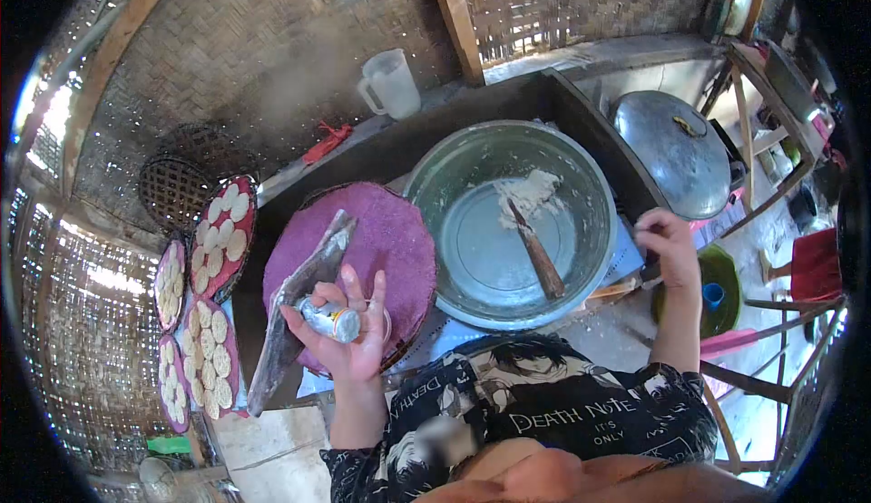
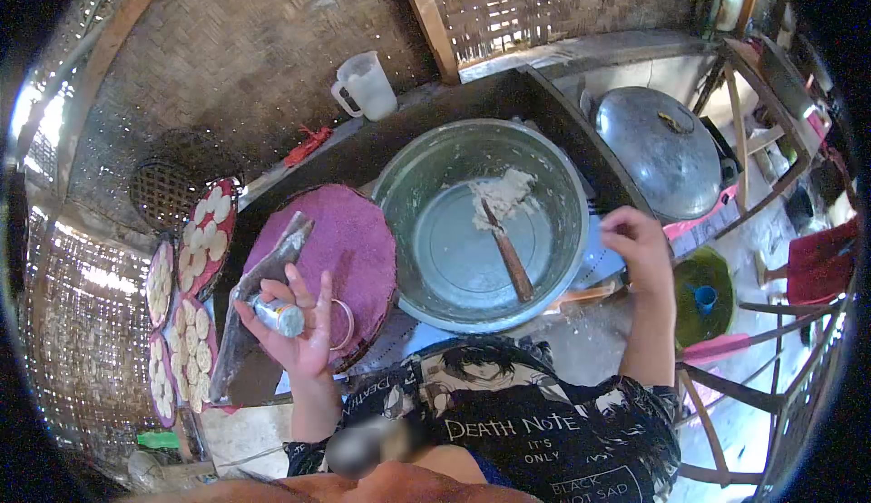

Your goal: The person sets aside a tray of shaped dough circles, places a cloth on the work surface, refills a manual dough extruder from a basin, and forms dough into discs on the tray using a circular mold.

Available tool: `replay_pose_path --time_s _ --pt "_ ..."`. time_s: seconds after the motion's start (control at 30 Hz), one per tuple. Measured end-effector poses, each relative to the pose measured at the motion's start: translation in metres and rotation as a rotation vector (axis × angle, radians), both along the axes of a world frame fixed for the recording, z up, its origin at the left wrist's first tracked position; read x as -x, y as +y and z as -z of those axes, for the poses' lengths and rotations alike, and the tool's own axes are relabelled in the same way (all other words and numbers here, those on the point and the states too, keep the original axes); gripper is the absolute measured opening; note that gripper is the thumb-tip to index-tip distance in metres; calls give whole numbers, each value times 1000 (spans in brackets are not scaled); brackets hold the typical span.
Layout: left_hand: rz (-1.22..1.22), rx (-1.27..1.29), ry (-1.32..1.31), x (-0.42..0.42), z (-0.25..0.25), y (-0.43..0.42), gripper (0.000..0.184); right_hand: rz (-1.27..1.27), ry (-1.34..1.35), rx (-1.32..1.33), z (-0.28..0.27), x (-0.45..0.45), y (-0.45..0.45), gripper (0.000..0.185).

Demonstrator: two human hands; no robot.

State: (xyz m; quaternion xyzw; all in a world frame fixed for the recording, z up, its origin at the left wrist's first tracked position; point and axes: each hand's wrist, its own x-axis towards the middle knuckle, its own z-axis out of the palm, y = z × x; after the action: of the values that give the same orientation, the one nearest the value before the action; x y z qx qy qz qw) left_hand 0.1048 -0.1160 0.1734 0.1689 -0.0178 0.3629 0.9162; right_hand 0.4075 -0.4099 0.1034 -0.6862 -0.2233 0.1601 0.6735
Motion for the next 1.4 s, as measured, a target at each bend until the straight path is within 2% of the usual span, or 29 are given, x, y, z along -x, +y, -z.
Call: replay_pose_path --time_s 0.13,0.23,0.27,0.3,0.37,0.4,0.47,0.5,0.57,0.6,0.67,0.77,0.87,0.97,1.07,1.17,1.27,1.4 --pt "52 59 -12 -4 -2 6 38 423 -219 527 -7 -5 -22 17" --pt "67 96 30 -10 -4 5 38 504 -718 520 6 -7 -28 16" --pt "70 116 44 -11 -3 5 38 548 -580 532 -6 3 -16 14" --pt "66 131 58 -11 -2 6 37 545 -452 682 -22 12 -4 13" --pt "48 205 80 -14 0 6 38 453 -512 462 -15 17 17 13" --pt "50 231 96 -15 0 6 38 335 -909 326 -22 24 32 16" --pt "65 241 123 -18 0 5 39 183 -877 171 -38 54 74 21" --pt "81 254 141 -20 0 3 40 7 -696 83 -36 70 92 23" --pt "121 240 146 -25 3 0 41 -296 -594 -43 -37 105 128 28" --pt "147 235 149 -27 5 -2 42 -439 -627 -94 -48 120 145 33" --pt "171 212 169 -30 11 -6 44 -543 -715 -152 -68 149 172 39" --pt "125 197 246 -27 10 -13 45 -501 -953 -180 -71 167 199 43" --pt "101 205 225 -22 11 -13 44 -520 -979 -269 -63 169 211 41" --pt "80 182 245 -17 18 -12 43 -645 -881 -250 -67 167 211 36" --pt "52 205 240 -19 18 -16 41 -573 -964 -294 -68 171 211 30" --pt "-29 208 307 -21 14 -21 38 -542 -934 -309 -68 173 208 25" --pt "80 211 229 -19 23 -16 36 -517 -854 -322 -61 176 211 17" --pt "88 264 238 -18 22 -19 32 -528 -640 -241 -58 169 211 12"
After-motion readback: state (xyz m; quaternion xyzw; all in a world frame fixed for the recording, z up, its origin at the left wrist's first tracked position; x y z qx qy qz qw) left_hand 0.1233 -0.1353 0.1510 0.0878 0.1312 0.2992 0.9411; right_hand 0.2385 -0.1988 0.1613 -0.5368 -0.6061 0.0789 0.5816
